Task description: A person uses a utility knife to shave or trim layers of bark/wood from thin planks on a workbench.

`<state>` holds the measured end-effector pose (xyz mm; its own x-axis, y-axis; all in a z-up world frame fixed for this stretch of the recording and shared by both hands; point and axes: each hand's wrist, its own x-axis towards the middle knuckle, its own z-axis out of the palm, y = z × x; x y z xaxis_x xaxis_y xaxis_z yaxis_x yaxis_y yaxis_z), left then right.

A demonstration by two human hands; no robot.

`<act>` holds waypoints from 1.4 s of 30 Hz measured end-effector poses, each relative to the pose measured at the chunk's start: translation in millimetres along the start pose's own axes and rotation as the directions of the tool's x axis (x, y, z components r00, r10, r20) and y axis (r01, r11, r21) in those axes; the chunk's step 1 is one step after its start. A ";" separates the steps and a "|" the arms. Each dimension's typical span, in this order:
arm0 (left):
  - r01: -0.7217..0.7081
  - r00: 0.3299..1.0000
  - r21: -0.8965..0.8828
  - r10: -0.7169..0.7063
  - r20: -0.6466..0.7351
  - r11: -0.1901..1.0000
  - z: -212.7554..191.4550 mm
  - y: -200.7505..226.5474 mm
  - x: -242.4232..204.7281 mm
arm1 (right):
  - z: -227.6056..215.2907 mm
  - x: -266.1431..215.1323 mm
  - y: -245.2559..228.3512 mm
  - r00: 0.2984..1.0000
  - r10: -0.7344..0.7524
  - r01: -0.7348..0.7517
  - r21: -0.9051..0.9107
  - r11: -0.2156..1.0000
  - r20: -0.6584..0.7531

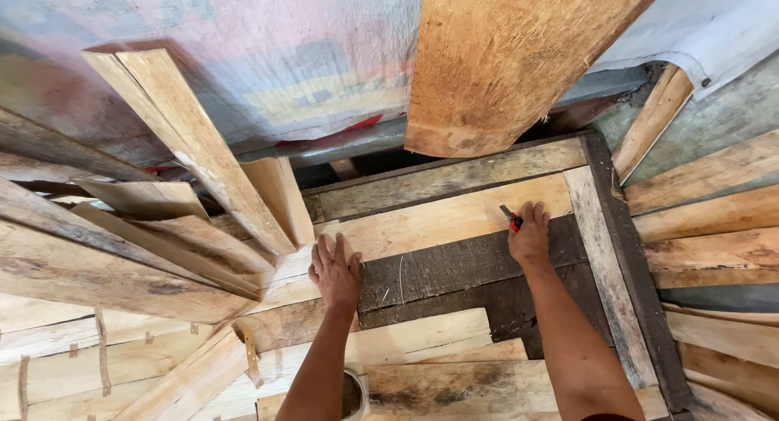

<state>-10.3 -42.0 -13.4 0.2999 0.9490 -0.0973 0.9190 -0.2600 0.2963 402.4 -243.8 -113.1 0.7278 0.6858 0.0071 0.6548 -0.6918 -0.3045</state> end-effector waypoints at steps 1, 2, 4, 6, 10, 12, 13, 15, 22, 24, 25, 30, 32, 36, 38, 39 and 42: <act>-0.001 1.000 -0.002 0.001 0.000 1.000 3.8 -2.4 1.3 | -3.5 0.3 -3.1 1.000 0.000 0.000 -0.001 1.000 -0.001; -0.011 1.000 -0.033 0.011 0.005 0.999 7.6 -5.6 0.7 | -6.4 -0.8 -6.1 0.999 0.027 -0.027 0.016 1.000 0.021; -0.021 1.000 -0.065 0.021 0.010 0.998 9.7 -9.4 1.5 | -11.0 -1.8 -10.8 0.998 0.052 -0.054 0.032 0.998 0.044; -0.077 0.996 0.017 0.076 0.034 0.997 6.8 -10.7 3.9 | -14.1 -2.3 -13.4 0.992 0.094 -0.098 0.044 0.994 0.090; -0.070 0.995 0.018 0.069 0.070 0.997 -7.5 -8.3 4.9 | -11.6 -2.5 -11.5 0.995 0.075 -0.078 0.040 0.996 0.070; -0.102 0.993 -0.003 0.102 0.052 0.995 -9.9 -10.2 5.4 | -4.9 -1.6 -5.1 1.000 0.017 -0.017 0.022 1.000 0.022; -0.101 0.994 -0.002 0.101 0.051 0.995 -14.4 -9.2 6.2 | -5.1 -1.9 -5.7 1.000 0.016 -0.017 0.024 1.000 0.022; -0.109 0.991 -0.008 0.110 0.073 0.994 -22.0 -6.2 7.7 | -6.2 -1.4 -5.3 1.000 0.006 -0.006 0.018 1.000 0.011; -0.163 0.982 -0.027 0.164 0.090 0.986 -17.8 -28.4 14.4 | -12.8 -5.2 -9.9 1.000 0.003 -0.003 0.034 0.999 0.000; -0.174 0.979 -0.064 0.179 0.095 0.983 -19.7 -31.4 17.3 | -14.2 -7.0 -9.7 1.000 -0.003 0.004 0.044 0.999 -0.018; -0.172 0.979 -0.064 0.178 0.095 0.983 -23.0 -30.2 17.3 | -14.1 -8.2 -10.2 1.000 -0.004 0.005 0.044 0.999 -0.017; -0.128 0.979 -0.087 0.140 0.151 0.988 -28.9 -25.9 19.1 | -11.2 -12.5 -7.4 0.990 -0.073 0.077 0.032 0.997 -0.122; -0.132 0.979 -0.075 0.142 0.147 0.988 -28.6 -26.4 18.6 | -13.8 -20.5 -12.4 0.982 -0.101 0.099 -0.021 0.995 -0.160; -0.147 0.975 -0.044 0.153 0.163 0.988 -27.0 -28.8 17.7 | -46.5 -48.7 -54.9 0.991 0.022 -0.020 0.015 1.000 -0.133; -0.154 0.972 -0.044 0.159 0.170 0.987 -28.0 -29.1 17.3 | -72.6 -64.3 -88.9 0.984 -0.018 0.021 0.013 1.000 -0.179; -0.156 0.972 -0.039 0.160 0.172 0.987 -28.6 -28.8 18.4 | -85.2 -70.7 -106.4 0.973 -0.064 0.069 0.016 0.997 -0.224; -0.154 0.972 -0.057 0.162 0.168 0.986 -26.4 -31.7 18.9 | -123.6 -87.6 -169.3 0.917 0.358 -0.379 0.104 0.920 0.177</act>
<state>-40.5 -11.1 0.5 0.4832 0.8508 -0.2066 0.8458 -0.3927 0.3611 253.0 -214.7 55.6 0.8656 0.4212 -0.2708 0.3053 -0.8726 -0.3814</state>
